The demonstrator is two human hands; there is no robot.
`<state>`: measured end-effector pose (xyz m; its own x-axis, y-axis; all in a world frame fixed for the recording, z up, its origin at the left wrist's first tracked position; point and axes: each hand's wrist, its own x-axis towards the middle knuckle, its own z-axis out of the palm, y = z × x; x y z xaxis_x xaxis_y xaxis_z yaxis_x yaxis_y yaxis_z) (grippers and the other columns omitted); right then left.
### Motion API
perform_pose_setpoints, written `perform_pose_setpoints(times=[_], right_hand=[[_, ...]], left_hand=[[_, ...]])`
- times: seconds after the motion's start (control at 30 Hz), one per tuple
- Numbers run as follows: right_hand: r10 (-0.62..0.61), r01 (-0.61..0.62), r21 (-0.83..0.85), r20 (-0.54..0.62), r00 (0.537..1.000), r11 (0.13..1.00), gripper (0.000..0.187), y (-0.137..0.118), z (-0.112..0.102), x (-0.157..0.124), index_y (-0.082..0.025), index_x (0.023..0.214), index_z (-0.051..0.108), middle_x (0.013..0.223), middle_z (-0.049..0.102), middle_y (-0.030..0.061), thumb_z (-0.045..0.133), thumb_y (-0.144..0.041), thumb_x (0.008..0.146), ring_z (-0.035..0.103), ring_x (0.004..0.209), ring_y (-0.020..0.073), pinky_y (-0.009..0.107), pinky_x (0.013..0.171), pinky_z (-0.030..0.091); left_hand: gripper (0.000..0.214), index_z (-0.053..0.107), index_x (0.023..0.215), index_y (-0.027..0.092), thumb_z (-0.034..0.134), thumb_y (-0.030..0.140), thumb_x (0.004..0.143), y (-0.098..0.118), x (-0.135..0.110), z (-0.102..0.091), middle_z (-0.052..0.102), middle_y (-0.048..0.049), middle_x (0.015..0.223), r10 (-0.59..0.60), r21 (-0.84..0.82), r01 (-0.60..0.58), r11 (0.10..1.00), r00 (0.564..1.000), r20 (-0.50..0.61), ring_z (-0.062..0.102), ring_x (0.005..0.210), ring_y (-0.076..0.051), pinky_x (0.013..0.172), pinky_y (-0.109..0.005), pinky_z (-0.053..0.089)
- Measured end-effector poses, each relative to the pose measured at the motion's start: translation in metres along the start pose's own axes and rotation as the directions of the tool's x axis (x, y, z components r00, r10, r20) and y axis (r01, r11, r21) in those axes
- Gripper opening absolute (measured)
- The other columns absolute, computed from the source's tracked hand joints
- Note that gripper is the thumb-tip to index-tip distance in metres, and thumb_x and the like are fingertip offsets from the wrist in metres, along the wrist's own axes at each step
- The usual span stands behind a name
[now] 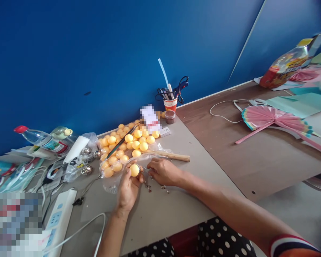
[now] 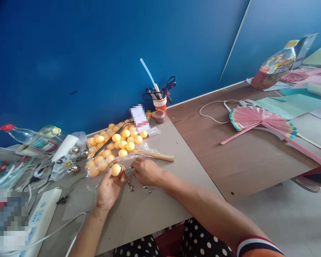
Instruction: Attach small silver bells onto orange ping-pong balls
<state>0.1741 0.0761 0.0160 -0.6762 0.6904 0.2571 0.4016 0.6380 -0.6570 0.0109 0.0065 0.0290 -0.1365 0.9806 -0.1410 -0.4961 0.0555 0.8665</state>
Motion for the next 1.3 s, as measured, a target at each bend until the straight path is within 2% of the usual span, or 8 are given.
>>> perform_pose_setpoints(times=[0.13, 0.33, 0.5, 0.73, 0.83, 0.97, 1.1, 1.3], right_hand=[[-0.09, 0.094, -0.1, 0.039, 0.995, 0.991, 0.016, -0.001, 0.001, -0.001, -0.013, 0.09, 0.068, 0.083, 0.064, 0.0079, 0.058, -0.014, 0.078, 0.055, 0.079, 0.0187, 0.03, 0.076, 0.044], [-0.089, 0.115, -0.155, 0.162, 0.983, 0.981, 0.019, -0.005, -0.01, -0.001, -0.013, 0.094, 0.069, 0.089, 0.063, 0.0088, 0.06, -0.017, 0.078, 0.054, 0.083, 0.0202, 0.032, 0.08, 0.043], [-0.08, 0.137, -0.225, 0.245, 0.966, 0.965, 0.019, -0.007, -0.012, -0.002, -0.017, 0.096, 0.069, 0.092, 0.061, 0.0082, 0.061, -0.016, 0.079, 0.053, 0.084, 0.0205, 0.033, 0.078, 0.039], [-0.051, 0.123, -0.261, 0.266, 0.963, 0.958, 0.011, -0.008, -0.009, -0.001, -0.016, 0.088, 0.068, 0.092, 0.062, 0.0082, 0.06, -0.018, 0.081, 0.054, 0.083, 0.02, 0.032, 0.074, 0.037], [-0.075, 0.138, -0.227, 0.266, 0.961, 0.964, 0.013, -0.011, -0.011, -0.001, -0.017, 0.092, 0.068, 0.093, 0.062, 0.0079, 0.062, -0.022, 0.081, 0.054, 0.083, 0.0198, 0.032, 0.075, 0.037], [-0.089, 0.164, -0.236, 0.299, 0.95, 0.958, 0.011, -0.013, -0.011, -0.001, -0.017, 0.091, 0.067, 0.094, 0.063, 0.0082, 0.062, -0.021, 0.082, 0.055, 0.083, 0.0198, 0.032, 0.076, 0.036], [-0.075, 0.16, -0.262, 0.306, 0.949, 0.952, 0.008, -0.011, -0.008, -0.001, -0.016, 0.083, 0.065, 0.089, 0.065, 0.007, 0.058, -0.017, 0.084, 0.056, 0.078, 0.0189, 0.031, 0.073, 0.036], [-0.077, 0.151, -0.282, 0.259, 0.963, 0.948, 0.006, -0.011, -0.007, -0.001, -0.015, 0.084, 0.064, 0.085, 0.066, 0.0075, 0.058, -0.017, 0.082, 0.057, 0.075, 0.0189, 0.031, 0.07, 0.037]], left_hand=[[0.031, 0.058, 0.107, 0.022, 0.064, 0.036, 0.081, 0.0, 0.0, 0.004, 0.063, -0.0007, 0.084, 0.042, 0.064, -0.04, 0.997, 0.999, -0.019, 0.056, 0.06, -0.01, 0.06, -0.023, 0.044], [0.032, 0.058, 0.107, 0.022, 0.067, 0.036, 0.079, -0.004, 0.001, 0.002, 0.061, -0.0002, 0.088, 0.094, 0.149, -0.082, 0.985, 0.993, -0.077, 0.055, 0.063, -0.009, 0.062, -0.023, 0.045], [0.035, 0.059, 0.111, 0.022, 0.065, 0.04, 0.082, -0.007, 0.001, -0.002, 0.061, -0.0009, 0.086, 0.125, 0.248, -0.105, 0.963, 0.99, -0.067, 0.056, 0.064, -0.011, 0.064, -0.026, 0.047], [0.035, 0.059, 0.113, 0.023, 0.063, 0.042, 0.084, -0.009, 0.0, -0.004, 0.061, 0.0003, 0.078, 0.13, 0.328, -0.108, 0.938, 0.99, -0.047, 0.056, 0.063, -0.012, 0.064, -0.027, 0.048], [0.042, 0.059, 0.116, 0.022, 0.064, 0.046, 0.082, -0.011, 0.0, -0.007, 0.065, -0.0038, 0.088, 0.152, 0.417, -0.12, 0.901, 0.987, -0.044, 0.06, 0.069, -0.016, 0.064, -0.03, 0.05], [0.045, 0.063, 0.115, 0.021, 0.066, 0.047, 0.079, -0.016, 0.001, -0.012, 0.065, -0.0095, 0.108, 0.246, 0.531, -0.182, 0.827, 0.968, -0.052, 0.063, 0.088, -0.022, 0.074, -0.034, 0.052], [0.043, 0.064, 0.114, 0.021, 0.066, 0.047, 0.079, -0.017, 0.001, -0.013, 0.066, -0.0106, 0.11, 0.25, 0.557, -0.186, 0.81, 0.967, -0.04, 0.062, 0.1, -0.026, 0.08, -0.036, 0.052], [0.045, 0.06, 0.115, 0.021, 0.069, 0.043, 0.077, -0.014, -0.001, -0.006, 0.065, -0.0092, 0.108, 0.215, 0.52, -0.173, 0.836, 0.977, -0.02, 0.064, 0.091, -0.023, 0.076, -0.034, 0.054]])
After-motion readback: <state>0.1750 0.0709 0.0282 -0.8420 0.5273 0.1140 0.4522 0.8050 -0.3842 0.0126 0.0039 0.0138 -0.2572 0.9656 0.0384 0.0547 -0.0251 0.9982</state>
